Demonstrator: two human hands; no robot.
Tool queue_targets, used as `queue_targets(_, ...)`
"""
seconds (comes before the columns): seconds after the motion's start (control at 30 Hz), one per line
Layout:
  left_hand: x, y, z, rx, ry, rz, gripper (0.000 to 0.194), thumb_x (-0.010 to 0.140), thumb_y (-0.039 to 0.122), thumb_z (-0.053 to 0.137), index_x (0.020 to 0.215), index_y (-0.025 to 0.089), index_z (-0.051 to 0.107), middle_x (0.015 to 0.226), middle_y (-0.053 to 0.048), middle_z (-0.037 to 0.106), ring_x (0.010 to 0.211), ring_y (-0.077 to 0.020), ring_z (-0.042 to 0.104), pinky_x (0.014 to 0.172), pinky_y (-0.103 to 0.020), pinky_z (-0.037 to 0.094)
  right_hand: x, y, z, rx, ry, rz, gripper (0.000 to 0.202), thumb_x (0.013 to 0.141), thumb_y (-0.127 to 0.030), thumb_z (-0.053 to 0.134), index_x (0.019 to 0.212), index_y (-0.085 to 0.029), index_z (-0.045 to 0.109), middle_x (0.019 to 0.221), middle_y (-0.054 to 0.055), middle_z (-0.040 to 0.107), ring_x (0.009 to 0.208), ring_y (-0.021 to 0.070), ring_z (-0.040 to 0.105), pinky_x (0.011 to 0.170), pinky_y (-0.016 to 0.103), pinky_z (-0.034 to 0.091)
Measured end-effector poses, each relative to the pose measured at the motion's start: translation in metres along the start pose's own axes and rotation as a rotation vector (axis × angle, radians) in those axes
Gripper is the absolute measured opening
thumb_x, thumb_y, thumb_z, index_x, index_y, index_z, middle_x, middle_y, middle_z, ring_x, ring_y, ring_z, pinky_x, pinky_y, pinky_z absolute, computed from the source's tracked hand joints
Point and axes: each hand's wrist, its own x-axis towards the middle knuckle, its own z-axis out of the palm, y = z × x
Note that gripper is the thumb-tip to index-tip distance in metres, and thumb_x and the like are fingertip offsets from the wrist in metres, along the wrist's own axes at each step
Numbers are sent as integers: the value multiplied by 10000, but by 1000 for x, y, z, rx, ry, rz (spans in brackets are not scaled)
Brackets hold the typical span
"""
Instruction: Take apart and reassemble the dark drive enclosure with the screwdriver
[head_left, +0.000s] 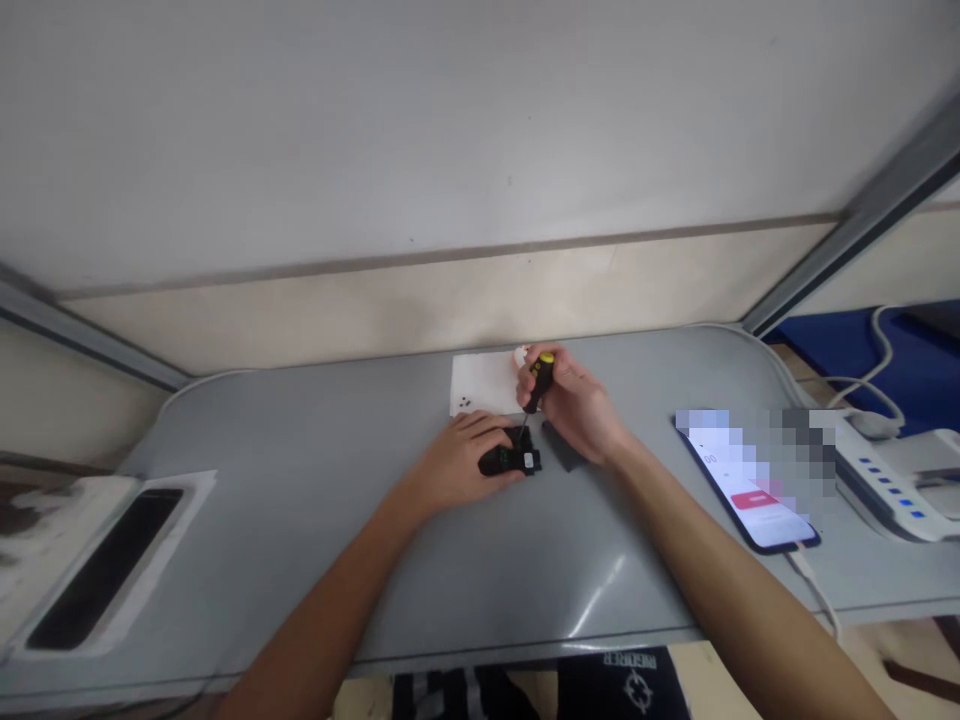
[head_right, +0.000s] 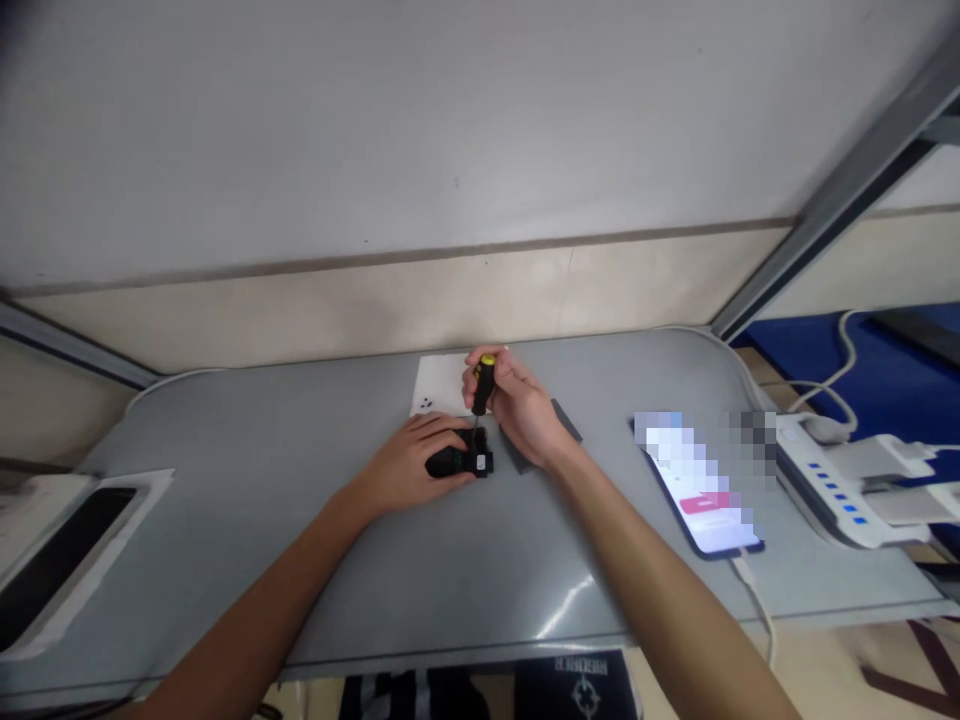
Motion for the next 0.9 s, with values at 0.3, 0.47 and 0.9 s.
queue_targets(0.3,0,0,1,-8,-41,-69,312,853,423,806,990,228,604,1211,-50,724,1165,-282,648,1064,-470,464,-2,1,7,-14,47,-32,199,968,-443,634,952,-257,564,811,16,537,735,178,508,700,321,434)
queue_targets(0.47,0,2,-2,-25,-54,-78,375,840,448,821,1047,229,599,1201,-58,714,1155,-287,644,1041,-465,472,-2,4,9,40,45,-17,329,1039,-549,458,972,-264,607,777,19,491,692,178,463,661,317,419)
queue_targets(0.9,0,2,-3,-52,-66,-86,357,884,421,769,1140,238,600,1242,-69,706,1195,-291,636,1074,-475,463,-6,-1,19,119,77,-14,326,1062,-466,440,898,-244,614,814,11,396,683,151,387,610,279,371)
